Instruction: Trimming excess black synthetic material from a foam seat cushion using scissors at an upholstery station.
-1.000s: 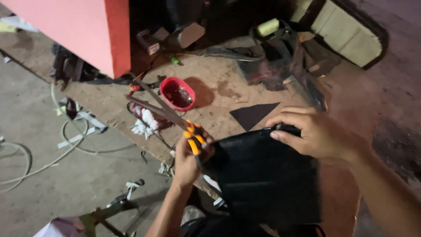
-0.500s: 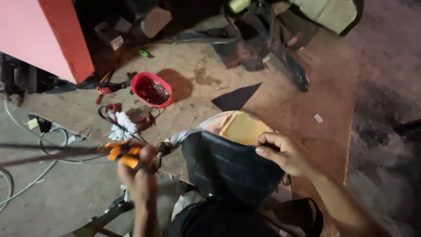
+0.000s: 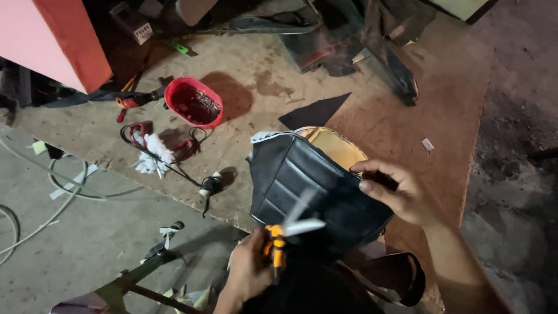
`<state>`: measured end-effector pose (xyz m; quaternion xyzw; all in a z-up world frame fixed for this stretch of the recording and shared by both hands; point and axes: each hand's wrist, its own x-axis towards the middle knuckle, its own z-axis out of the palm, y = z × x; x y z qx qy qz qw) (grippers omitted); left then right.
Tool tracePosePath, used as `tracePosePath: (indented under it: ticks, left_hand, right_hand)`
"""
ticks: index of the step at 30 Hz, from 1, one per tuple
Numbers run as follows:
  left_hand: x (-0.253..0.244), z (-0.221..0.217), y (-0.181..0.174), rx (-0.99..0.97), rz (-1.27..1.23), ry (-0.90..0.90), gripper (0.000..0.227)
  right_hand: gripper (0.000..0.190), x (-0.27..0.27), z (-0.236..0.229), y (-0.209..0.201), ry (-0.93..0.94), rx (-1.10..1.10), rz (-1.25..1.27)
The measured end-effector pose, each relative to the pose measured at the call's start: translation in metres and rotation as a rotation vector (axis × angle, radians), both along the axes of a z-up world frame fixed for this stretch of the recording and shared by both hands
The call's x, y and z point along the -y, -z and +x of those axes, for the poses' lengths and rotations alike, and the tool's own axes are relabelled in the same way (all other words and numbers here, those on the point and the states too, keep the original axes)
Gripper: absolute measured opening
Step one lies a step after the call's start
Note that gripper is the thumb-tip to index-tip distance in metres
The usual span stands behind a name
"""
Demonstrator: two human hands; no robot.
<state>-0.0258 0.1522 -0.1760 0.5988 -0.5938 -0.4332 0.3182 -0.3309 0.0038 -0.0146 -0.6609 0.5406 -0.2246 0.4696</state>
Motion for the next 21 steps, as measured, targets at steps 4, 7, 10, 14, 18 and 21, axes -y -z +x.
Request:
tracePosePath:
  ticks: [4,7,10,14,18,21]
  left_hand:
    - [0.009,-0.001,-0.003,0.254,0.104,0.148,0.041]
    - [0.011,-0.003,-0.003,0.288,0.078,0.154,0.029]
    - [0.012,-0.002,0.003,0.318,0.177,0.119,0.029]
    - [0.019,0.000,-0.004,0.294,0.150,0.101,0.025]
    - [0.023,0.006,0.002,0.337,0.081,0.071,0.019]
    - [0.026,0.008,0.010,0.440,0.052,0.028,0.007]
  right_hand:
    - [0.047,-0.001,-0.006,0.008,0.041,-0.006,0.033]
    - [0.046,-0.002,-0.008,0.015,0.115,-0.129,0.081]
    - [0.029,-0.006,-0.009,0.020,0.097,0.018,0.013]
    - [0.029,-0.011,-0.007,0.019,0.122,0.078,0.091]
    - [0.036,-0.015,-0.005,0.017,0.173,0.022,0.108]
    - [0.050,-0.022,-0.012,0.022,0.089,0.028,0.090]
